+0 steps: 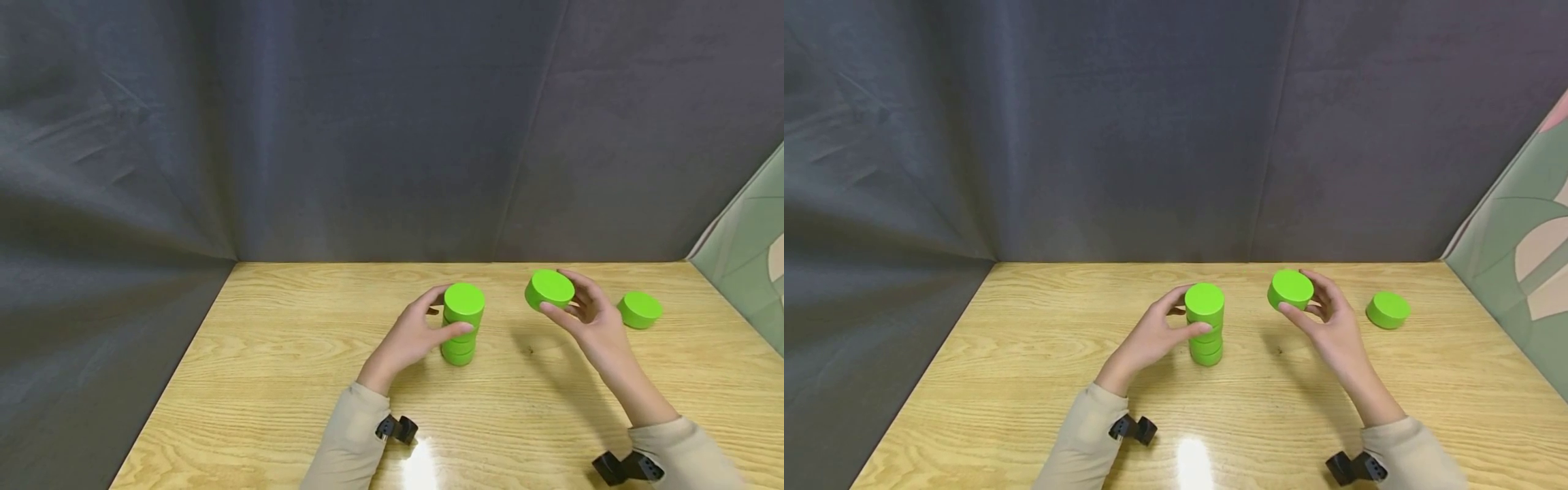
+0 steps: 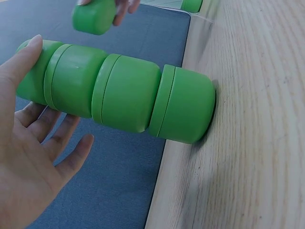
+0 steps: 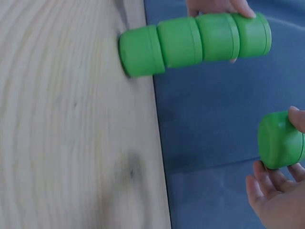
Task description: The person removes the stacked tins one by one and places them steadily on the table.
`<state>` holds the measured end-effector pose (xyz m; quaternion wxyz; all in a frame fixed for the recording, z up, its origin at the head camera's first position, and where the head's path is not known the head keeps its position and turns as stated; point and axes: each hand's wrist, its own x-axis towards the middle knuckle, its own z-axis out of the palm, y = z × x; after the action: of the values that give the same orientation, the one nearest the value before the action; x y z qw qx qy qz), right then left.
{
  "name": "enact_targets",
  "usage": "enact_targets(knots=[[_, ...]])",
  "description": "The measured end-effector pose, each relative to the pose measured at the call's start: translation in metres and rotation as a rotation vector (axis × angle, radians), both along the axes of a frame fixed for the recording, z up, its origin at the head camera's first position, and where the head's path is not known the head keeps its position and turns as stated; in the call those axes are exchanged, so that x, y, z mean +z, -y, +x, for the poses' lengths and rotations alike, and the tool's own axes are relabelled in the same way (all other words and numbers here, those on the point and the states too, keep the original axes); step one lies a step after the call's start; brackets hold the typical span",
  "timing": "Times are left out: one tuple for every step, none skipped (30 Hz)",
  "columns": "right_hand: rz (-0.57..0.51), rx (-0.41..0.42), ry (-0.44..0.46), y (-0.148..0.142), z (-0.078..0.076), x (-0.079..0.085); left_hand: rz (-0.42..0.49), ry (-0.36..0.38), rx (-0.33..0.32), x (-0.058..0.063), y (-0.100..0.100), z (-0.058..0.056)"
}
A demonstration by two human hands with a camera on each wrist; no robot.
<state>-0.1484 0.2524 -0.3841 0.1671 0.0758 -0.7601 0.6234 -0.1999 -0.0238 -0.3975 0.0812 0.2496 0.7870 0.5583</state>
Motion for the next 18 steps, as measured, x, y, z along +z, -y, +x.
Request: enact_targets(knots=[[0.015,-0.009,0.008,-0.003,0.000,-0.001,0.002,0.001,-0.001,0.000,0.000,0.000],[0.028,-0.016,0.017,-0.005,0.000,-0.001,0.005,0.002,-0.002,0.000,0.000,0.000],[0.043,-0.024,0.028,-0.008,0.000,-0.002,0.008,0.003,-0.003,0.000,0.000,0.000],[0.062,-0.033,0.041,-0.010,-0.001,-0.002,0.010,0.003,-0.003,0.000,0.000,0.000],[0.089,-0.047,0.055,-0.013,-0.001,-0.003,0.011,0.003,-0.003,0.000,0.000,0.000],[0.115,-0.060,0.067,-0.015,-0.001,-0.003,0.012,0.004,-0.005,0.000,0.000,0.000],[0.136,-0.072,0.080,-0.018,-0.001,-0.004,0.012,0.005,-0.004,0.000,0.001,0.000],[0.156,-0.085,0.093,-0.021,-0.001,-0.005,0.012,0.006,-0.004,0.000,0.001,0.000],[0.175,-0.097,0.103,-0.024,-0.001,-0.005,0.012,0.006,-0.004,-0.001,0.001,0.000],[0.186,-0.105,0.113,-0.027,-0.001,-0.006,0.011,0.007,-0.003,-0.001,0.001,0.000],[0.189,-0.109,0.123,-0.030,-0.001,-0.007,0.011,0.007,-0.004,-0.001,0.001,0.000],[0.180,-0.107,0.132,-0.033,-0.001,-0.007,0.011,0.007,-0.005,-0.001,0.001,0.000],[0.176,-0.108,0.140,-0.036,-0.001,-0.008,0.012,0.005,-0.006,-0.001,0.001,0.000],[0.167,-0.105,0.146,-0.039,0.000,-0.009,0.012,0.003,-0.008,-0.001,0.001,-0.001],[0.155,-0.101,0.151,-0.042,0.000,-0.010,0.013,0.001,-0.009,-0.001,0.001,-0.001],[0.150,-0.099,0.157,-0.045,0.000,-0.011,0.015,0.000,-0.012,-0.001,0.001,-0.001],[0.149,-0.099,0.161,-0.047,0.000,-0.012,0.015,-0.002,-0.013,-0.001,0.001,-0.001],[0.150,-0.100,0.165,-0.049,0.000,-0.012,0.015,-0.004,-0.014,-0.002,0.001,-0.001]])
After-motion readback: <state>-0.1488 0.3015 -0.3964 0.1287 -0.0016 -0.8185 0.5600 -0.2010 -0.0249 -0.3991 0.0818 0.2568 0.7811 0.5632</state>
